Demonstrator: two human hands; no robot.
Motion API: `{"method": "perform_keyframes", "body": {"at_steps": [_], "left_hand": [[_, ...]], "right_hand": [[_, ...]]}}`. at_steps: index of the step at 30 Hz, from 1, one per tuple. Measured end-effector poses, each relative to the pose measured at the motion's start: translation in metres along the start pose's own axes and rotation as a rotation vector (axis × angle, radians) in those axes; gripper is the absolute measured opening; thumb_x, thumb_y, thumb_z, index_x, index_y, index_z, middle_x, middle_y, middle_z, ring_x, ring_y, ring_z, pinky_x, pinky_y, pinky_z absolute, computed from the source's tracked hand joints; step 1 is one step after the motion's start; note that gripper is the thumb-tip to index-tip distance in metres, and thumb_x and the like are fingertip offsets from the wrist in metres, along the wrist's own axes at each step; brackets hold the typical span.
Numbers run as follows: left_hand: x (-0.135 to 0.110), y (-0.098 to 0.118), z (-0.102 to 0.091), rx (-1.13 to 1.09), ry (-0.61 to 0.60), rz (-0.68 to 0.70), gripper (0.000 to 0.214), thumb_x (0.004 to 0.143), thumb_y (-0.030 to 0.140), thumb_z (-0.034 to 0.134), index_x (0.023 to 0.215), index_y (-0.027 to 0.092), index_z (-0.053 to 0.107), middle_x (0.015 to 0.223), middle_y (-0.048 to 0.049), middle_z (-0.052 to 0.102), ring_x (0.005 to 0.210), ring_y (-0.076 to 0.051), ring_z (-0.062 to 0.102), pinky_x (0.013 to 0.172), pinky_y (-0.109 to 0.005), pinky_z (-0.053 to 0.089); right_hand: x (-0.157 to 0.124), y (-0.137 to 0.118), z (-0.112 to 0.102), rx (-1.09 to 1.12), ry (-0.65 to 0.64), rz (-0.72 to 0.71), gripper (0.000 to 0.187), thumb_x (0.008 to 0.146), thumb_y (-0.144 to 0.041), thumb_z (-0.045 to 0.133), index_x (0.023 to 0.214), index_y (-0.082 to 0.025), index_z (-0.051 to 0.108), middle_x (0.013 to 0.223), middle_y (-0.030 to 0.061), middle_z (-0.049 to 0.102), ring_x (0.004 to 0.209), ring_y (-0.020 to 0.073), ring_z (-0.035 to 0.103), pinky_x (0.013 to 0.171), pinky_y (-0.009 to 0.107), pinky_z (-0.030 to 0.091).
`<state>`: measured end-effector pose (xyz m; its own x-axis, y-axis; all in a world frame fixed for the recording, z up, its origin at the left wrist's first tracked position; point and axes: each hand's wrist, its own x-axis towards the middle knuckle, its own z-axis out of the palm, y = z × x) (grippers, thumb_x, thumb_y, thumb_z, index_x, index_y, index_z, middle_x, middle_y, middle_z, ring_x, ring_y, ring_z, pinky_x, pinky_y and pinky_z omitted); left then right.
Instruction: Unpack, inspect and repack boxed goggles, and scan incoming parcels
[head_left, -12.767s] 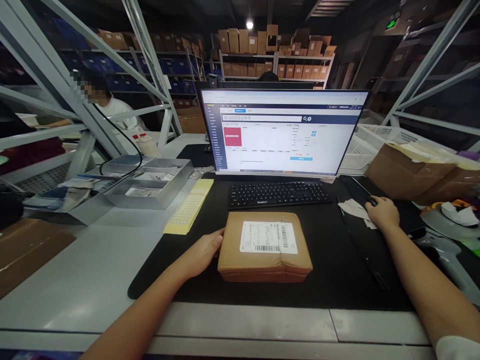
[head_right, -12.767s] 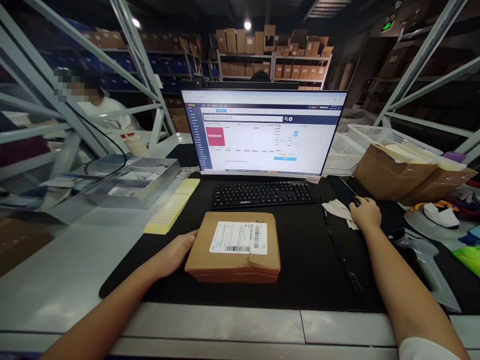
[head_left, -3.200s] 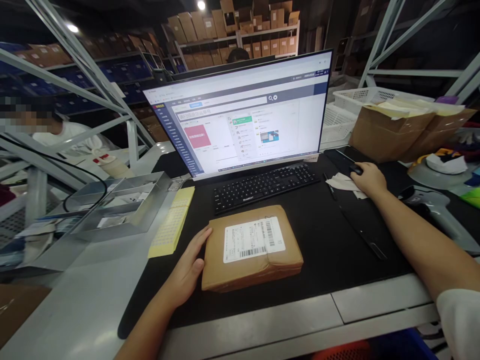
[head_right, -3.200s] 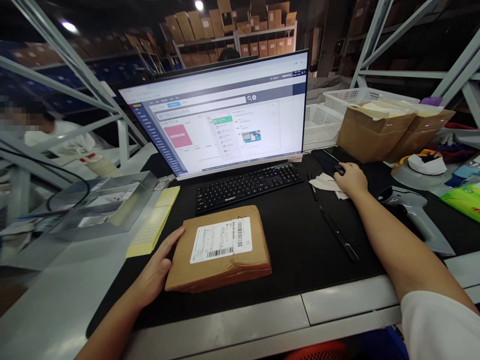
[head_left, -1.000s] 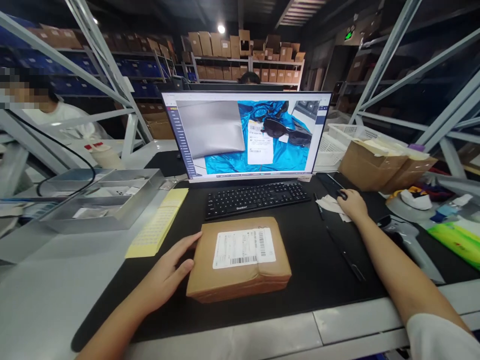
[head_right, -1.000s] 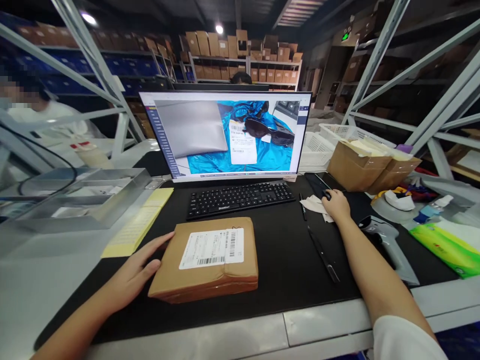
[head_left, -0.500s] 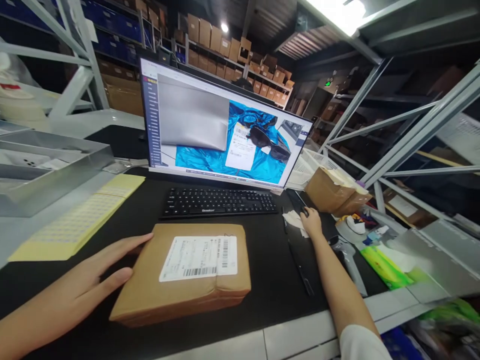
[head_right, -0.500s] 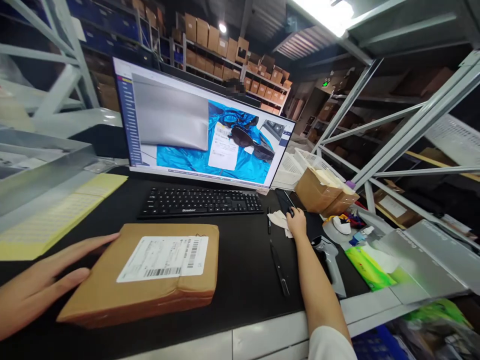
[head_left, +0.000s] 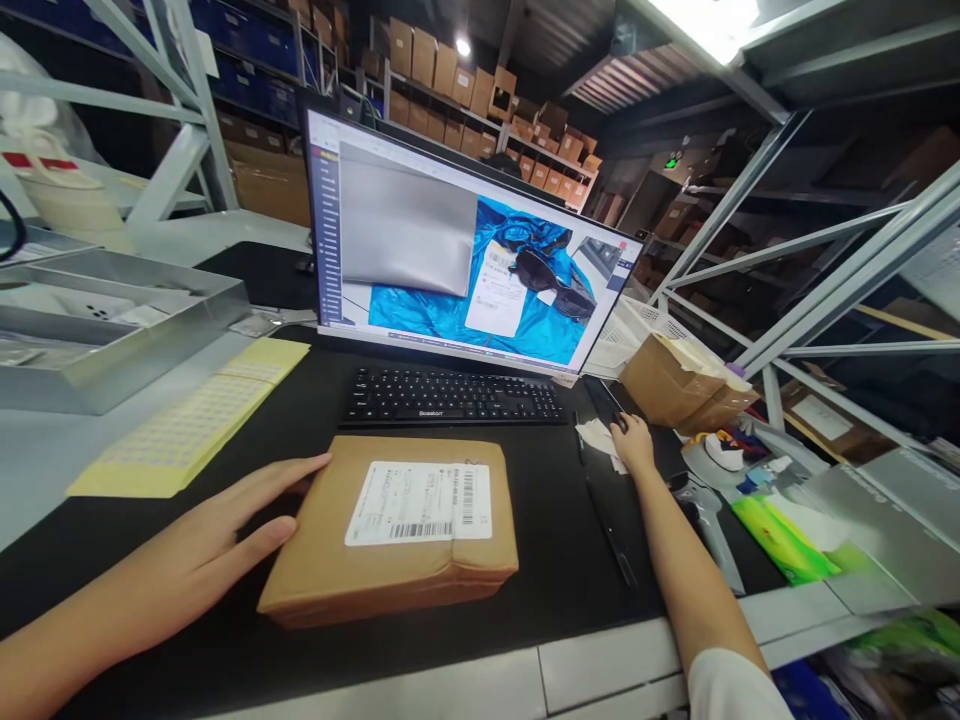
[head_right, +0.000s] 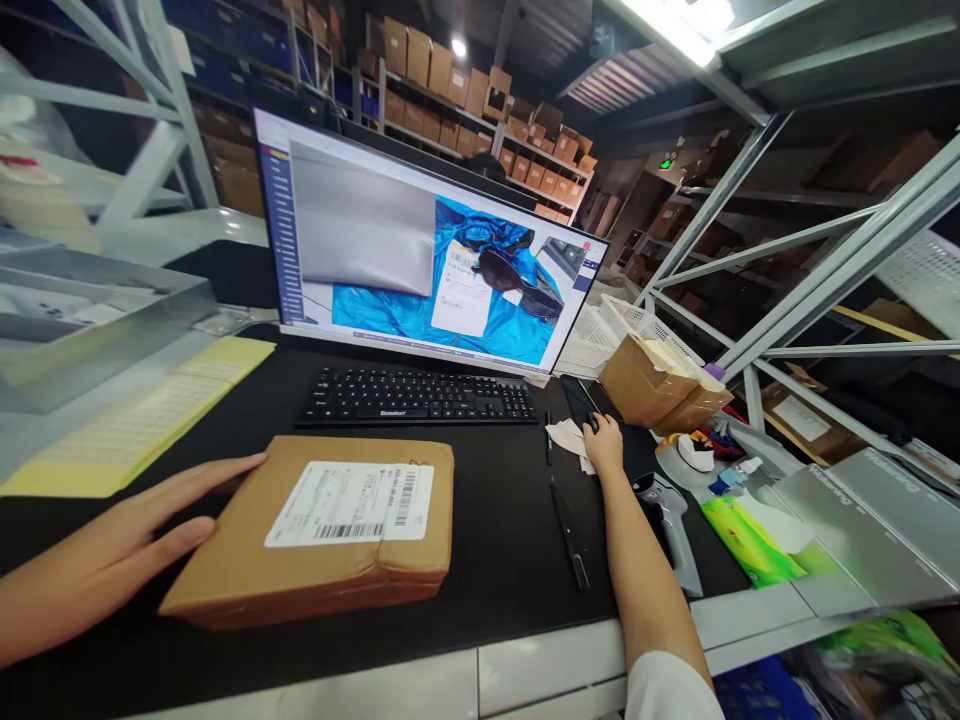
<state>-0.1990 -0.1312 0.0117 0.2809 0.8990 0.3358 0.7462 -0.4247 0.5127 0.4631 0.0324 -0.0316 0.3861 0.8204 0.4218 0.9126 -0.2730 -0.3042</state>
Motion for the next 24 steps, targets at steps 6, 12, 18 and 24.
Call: {"method": "perform_keyframes", "body": {"at_steps": [6,12,18,24], "left_hand": [[-0.001,0.004,0.001,-0.15,-0.07,-0.074,0.057,0.1,0.059,0.046,0.153,0.037,0.044,0.158,0.005,0.051,0.143,-0.028,0.051,0.12,-0.053,0.04],[0.0,0.002,-0.001,-0.133,-0.093,-0.013,0.06,0.101,0.055,0.045,0.155,0.027,0.046,0.157,-0.007,0.052,0.141,-0.03,0.054,0.115,-0.04,0.048],[0.001,-0.001,-0.002,-0.127,-0.096,-0.001,0.059,0.102,0.054,0.044,0.156,0.029,0.043,0.158,-0.0065,0.051,0.142,-0.03,0.053,0.114,-0.04,0.048],[-0.001,0.001,-0.003,-0.132,-0.104,-0.007,0.059,0.102,0.054,0.045,0.156,0.03,0.043,0.157,-0.0049,0.052,0.142,-0.029,0.052,0.116,-0.039,0.046]], "right_hand": [[-0.008,-0.005,-0.007,-0.011,-0.023,0.029,0.056,0.088,-0.032,0.054,0.14,-0.012,0.061,0.146,0.016,0.055,0.131,0.0285,0.055,0.113,0.035,0.041],[-0.009,-0.011,-0.011,-0.021,-0.057,0.085,0.05,0.086,-0.035,0.058,0.13,-0.013,0.064,0.136,0.0165,0.061,0.124,0.0299,0.059,0.105,0.038,0.046],[-0.013,-0.015,-0.016,-0.048,-0.053,0.101,0.062,0.086,-0.038,0.058,0.143,-0.014,0.054,0.142,0.0172,0.056,0.127,0.0309,0.058,0.104,0.038,0.048],[-0.013,-0.013,-0.015,-0.065,-0.074,0.088,0.06,0.087,-0.038,0.058,0.142,-0.014,0.058,0.147,0.0174,0.052,0.128,0.0322,0.057,0.107,0.041,0.046]]}}
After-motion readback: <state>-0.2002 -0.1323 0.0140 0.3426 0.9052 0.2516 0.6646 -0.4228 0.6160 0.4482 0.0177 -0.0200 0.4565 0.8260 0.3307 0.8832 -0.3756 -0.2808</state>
